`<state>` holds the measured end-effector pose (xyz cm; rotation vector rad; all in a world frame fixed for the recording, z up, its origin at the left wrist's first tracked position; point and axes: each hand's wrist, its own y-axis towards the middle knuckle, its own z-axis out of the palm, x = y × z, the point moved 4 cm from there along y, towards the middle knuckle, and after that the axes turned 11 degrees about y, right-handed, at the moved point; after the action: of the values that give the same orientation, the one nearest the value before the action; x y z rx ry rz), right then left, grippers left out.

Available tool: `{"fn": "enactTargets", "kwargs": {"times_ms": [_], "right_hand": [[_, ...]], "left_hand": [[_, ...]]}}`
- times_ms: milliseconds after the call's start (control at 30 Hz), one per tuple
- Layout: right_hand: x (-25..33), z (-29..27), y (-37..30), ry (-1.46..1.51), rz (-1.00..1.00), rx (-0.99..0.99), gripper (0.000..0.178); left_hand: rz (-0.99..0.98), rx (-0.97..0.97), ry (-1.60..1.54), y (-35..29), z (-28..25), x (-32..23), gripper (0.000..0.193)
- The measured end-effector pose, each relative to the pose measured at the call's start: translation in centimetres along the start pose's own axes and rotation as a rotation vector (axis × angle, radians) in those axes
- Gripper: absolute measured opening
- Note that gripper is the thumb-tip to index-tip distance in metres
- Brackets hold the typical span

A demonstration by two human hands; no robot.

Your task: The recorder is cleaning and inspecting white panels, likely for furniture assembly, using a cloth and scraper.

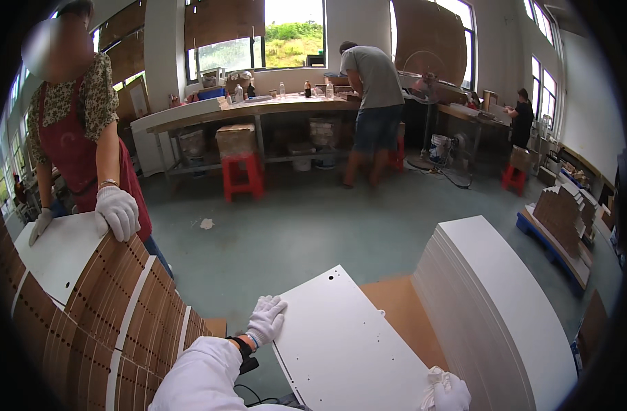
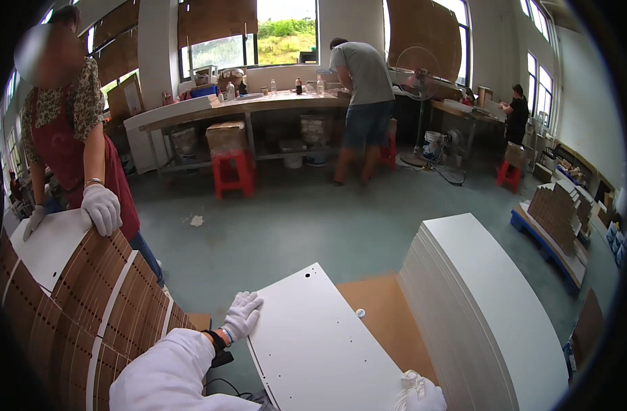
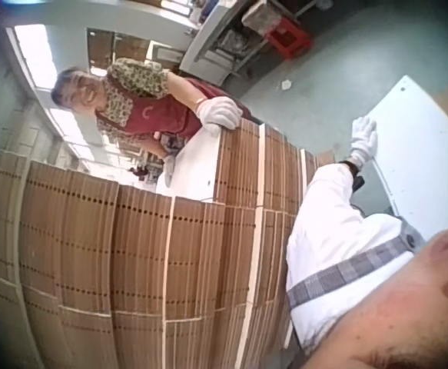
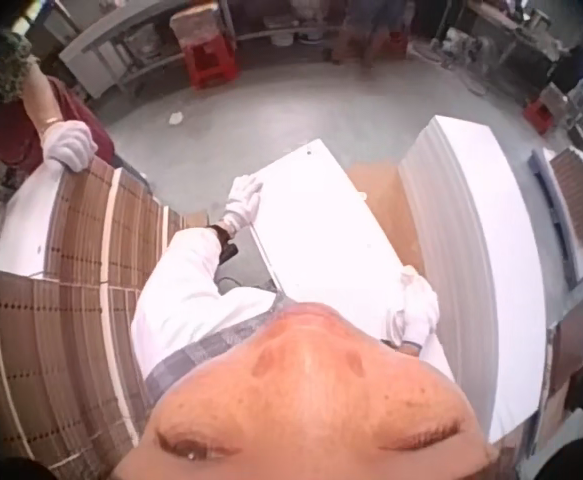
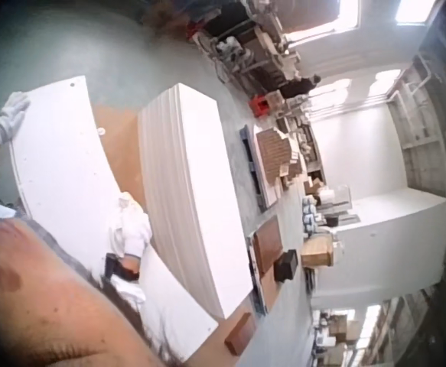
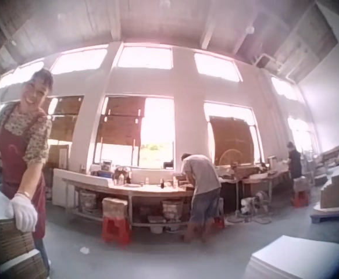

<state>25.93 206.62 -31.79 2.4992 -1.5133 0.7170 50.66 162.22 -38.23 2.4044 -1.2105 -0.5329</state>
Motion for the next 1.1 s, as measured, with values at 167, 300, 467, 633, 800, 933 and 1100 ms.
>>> {"fn": "enactTargets", "kwargs": {"times_ms": [167, 300, 467, 633, 800, 933, 1100], "right_hand": [[0.1, -0.6, -1.0, 0.025, 0.062, 0.006, 0.031], [0.9, -1.0, -1.2, 0.043, 0.084, 0.026, 0.031], [1.6, -1.2, -1.8, 0.027, 0.068, -0.17, 0.037], [3.7, -1.3, 0.1, -0.024, 0.175, 0.069, 0.05], [4.9, 0.2, 1.1, -0.024, 0.061, -0.02, 0.044], [5.0, 0.3, 1.4, -0.024, 0.02, -0.111, 0.035], [0.7, 2.8, 3.6, 0.052, -0.155, -0.042, 0.03]], "left_hand": [[0.021, 0.023, -0.121, 0.8, 0.4, -0.9, 0.037], [-0.012, 0.002, -0.132, 0.1, -0.2, -0.4, 0.037], [-0.017, 0.018, -0.129, 0.2, 0.0, -0.4, 0.039], [-0.011, 0.02, -0.169, 0.7, 0.2, -0.8, 0.038], [-0.044, 0.027, -0.11, 0.3, 0.1, -0.1, 0.038], [-0.028, 0.039, -0.065, 0.4, -0.1, 0.4, 0.038], [-0.043, 0.055, -0.007, 0.4, 0.3, 0.0, 0.039]]}}
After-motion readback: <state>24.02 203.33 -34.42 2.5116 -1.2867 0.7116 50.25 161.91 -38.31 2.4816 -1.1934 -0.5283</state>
